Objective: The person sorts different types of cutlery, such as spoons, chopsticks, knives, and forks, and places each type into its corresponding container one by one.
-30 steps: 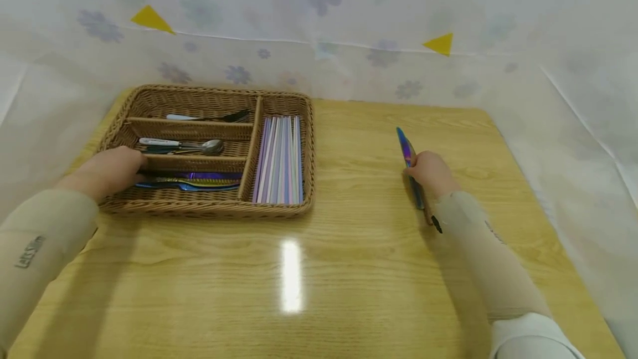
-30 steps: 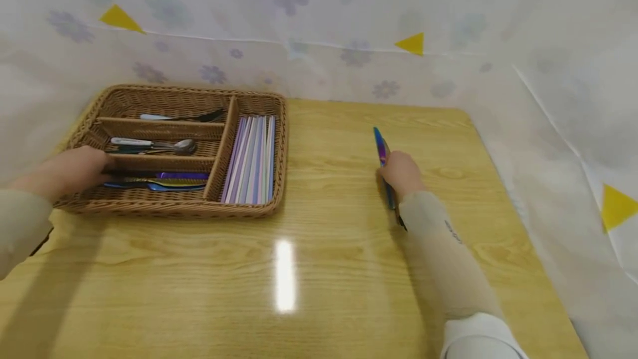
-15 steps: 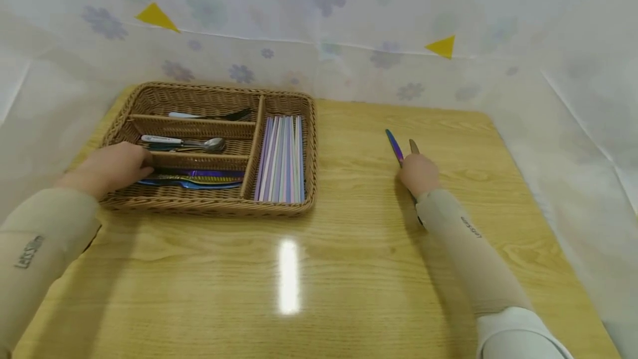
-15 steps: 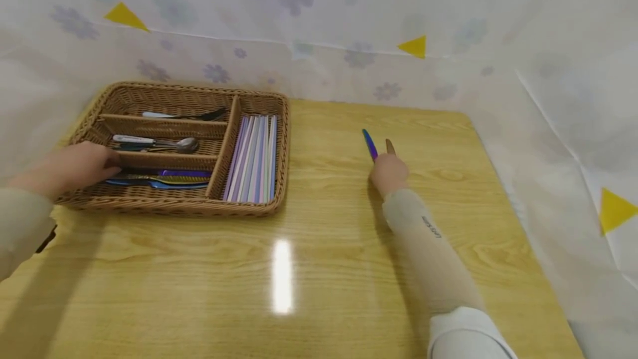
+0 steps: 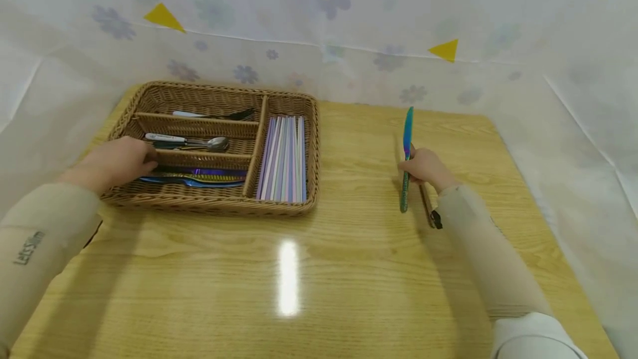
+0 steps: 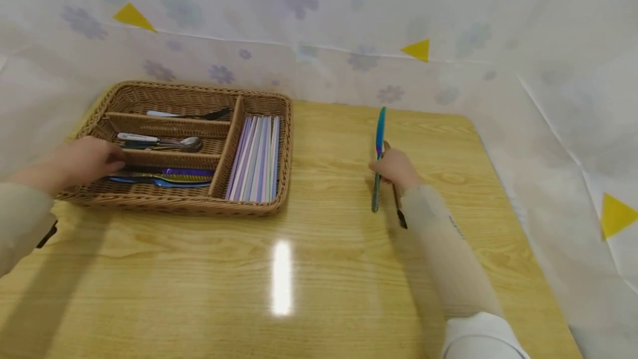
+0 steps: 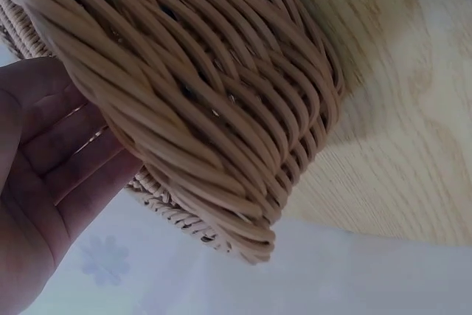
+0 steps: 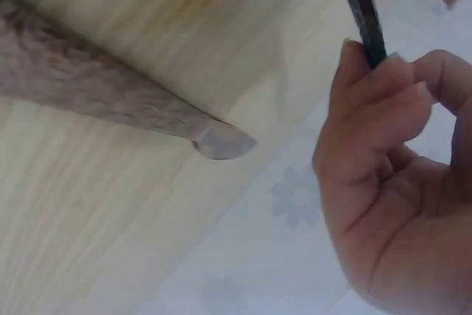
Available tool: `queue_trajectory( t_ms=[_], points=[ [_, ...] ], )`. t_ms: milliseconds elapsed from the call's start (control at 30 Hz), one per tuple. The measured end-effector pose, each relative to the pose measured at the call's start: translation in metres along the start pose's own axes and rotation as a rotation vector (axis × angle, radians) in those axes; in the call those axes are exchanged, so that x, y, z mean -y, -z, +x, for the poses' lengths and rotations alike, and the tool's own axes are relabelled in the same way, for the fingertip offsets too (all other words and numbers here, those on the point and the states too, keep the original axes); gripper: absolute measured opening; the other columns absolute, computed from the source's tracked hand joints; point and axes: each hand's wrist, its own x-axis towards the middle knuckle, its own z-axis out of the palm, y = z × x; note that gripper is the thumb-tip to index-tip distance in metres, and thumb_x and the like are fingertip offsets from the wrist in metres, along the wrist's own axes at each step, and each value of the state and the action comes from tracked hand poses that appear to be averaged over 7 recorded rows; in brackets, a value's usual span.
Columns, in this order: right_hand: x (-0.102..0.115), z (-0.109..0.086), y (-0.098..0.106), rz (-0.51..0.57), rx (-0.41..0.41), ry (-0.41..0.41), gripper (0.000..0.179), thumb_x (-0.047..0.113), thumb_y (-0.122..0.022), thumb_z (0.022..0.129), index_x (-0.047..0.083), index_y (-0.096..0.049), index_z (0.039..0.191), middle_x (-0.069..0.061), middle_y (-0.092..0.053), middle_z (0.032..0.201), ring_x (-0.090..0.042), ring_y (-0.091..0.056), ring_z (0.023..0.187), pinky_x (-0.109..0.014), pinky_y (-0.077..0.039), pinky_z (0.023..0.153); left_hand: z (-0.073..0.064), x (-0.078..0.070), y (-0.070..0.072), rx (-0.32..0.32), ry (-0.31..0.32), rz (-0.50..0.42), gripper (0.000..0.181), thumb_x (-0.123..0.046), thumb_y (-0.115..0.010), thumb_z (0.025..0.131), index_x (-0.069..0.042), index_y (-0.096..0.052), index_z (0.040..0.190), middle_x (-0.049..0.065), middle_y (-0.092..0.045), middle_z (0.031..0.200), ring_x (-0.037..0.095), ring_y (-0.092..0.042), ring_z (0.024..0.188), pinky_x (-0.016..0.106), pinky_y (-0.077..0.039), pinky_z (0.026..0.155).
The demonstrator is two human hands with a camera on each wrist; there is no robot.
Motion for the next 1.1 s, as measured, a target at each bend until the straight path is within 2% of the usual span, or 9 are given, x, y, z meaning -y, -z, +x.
queue_trajectory(
  t_ms=[100,233,333,433,567,700,767,933,1100],
  points=[
    [0.004,-0.004,0.008,0.154,0.021,0.035,0.024,0.020,-0.043,0.096,-0.004,-0.050,0.096,-0.005,-0.056,0.073,-0.012,-0.056,0.059,-0.028,-0.052,0.059,0.000,-0.002,0.002,0.007,0.007,0.000,0.024,-0.009,-0.058,0.090,0.008,-0.065,0.105,0.026,-0.066,0.099,0.034,-0.066,0.082,0.051,-0.053,0.071],
    [0.008,-0.009,0.014,0.515,0.110,0.054,0.025,0.020,-0.035,0.100,-0.001,-0.046,0.108,-0.003,-0.053,0.089,-0.009,-0.057,0.066,-0.025,-0.054,0.066,0.001,-0.004,0.002,0.013,0.021,-0.009,0.025,-0.010,-0.057,0.091,0.008,-0.065,0.106,0.025,-0.067,0.100,0.034,-0.066,0.082,0.051,-0.053,0.071],
    [0.011,-0.013,0.014,0.805,0.174,0.049,0.026,0.023,-0.030,0.101,0.006,-0.047,0.091,-0.002,-0.055,0.086,-0.011,-0.057,0.065,-0.025,-0.056,0.068,0.002,-0.004,0.002,0.018,0.032,-0.021,0.025,-0.010,-0.057,0.092,0.008,-0.064,0.106,0.025,-0.067,0.099,0.032,-0.066,0.080,0.050,-0.054,0.070],
    [0.015,-0.016,0.014,0.980,0.190,0.038,0.041,0.029,-0.024,0.103,0.010,-0.047,0.076,-0.002,-0.056,0.080,-0.015,-0.056,0.062,-0.028,-0.057,0.066,0.003,-0.004,0.000,0.024,0.034,-0.025,0.025,-0.010,-0.056,0.092,0.008,-0.064,0.106,0.025,-0.067,0.099,0.032,-0.066,0.079,0.050,-0.054,0.070],
    [0.020,-0.021,0.013,0.960,0.105,0.004,0.046,0.033,-0.018,0.102,0.012,-0.050,0.077,0.001,-0.052,0.076,-0.013,-0.053,0.058,-0.028,-0.057,0.063,0.004,-0.003,-0.002,0.021,0.031,-0.030,0.025,-0.010,-0.056,0.092,0.009,-0.064,0.106,0.026,-0.066,0.100,0.033,-0.066,0.081,0.050,-0.054,0.071],
    [0.025,-0.025,0.014,0.850,0.020,0.006,0.035,0.027,-0.027,0.102,0.011,-0.053,0.086,0.004,-0.057,0.068,-0.009,-0.058,0.058,-0.026,-0.058,0.064,0.004,-0.003,-0.002,0.020,0.032,-0.037,0.026,-0.011,-0.055,0.092,0.009,-0.064,0.108,0.026,-0.066,0.101,0.034,-0.066,0.082,0.051,-0.053,0.072],
    [0.026,-0.027,0.016,0.891,0.013,0.036,0.032,0.023,-0.034,0.101,0.009,-0.057,0.084,0.002,-0.062,0.064,-0.009,-0.063,0.059,-0.025,-0.058,0.064,0.004,-0.003,-0.002,0.018,0.033,-0.039,0.027,-0.011,-0.055,0.093,0.009,-0.064,0.108,0.026,-0.066,0.101,0.034,-0.065,0.083,0.051,-0.053,0.072],
    [0.032,-0.037,0.024,1.113,0.118,0.107,0.050,0.027,-0.030,0.103,0.006,-0.067,0.078,-0.009,-0.070,0.070,-0.019,-0.071,0.067,-0.029,-0.059,0.065,0.003,-0.005,0.000,0.005,0.035,-0.049,0.027,-0.011,-0.054,0.093,0.009,-0.063,0.108,0.025,-0.066,0.100,0.032,-0.066,0.081,0.050,-0.053,0.071],
    [0.041,-0.045,0.022,1.246,0.258,0.158,0.060,0.027,-0.019,0.104,0.001,-0.068,0.081,-0.016,-0.071,0.075,-0.027,-0.072,0.073,-0.035,-0.060,0.069,0.002,-0.008,0.000,-0.012,0.030,-0.057,0.027,-0.013,-0.054,0.094,0.008,-0.063,0.109,0.023,-0.067,0.099,0.030,-0.066,0.078,0.050,-0.053,0.069]
  ],
)
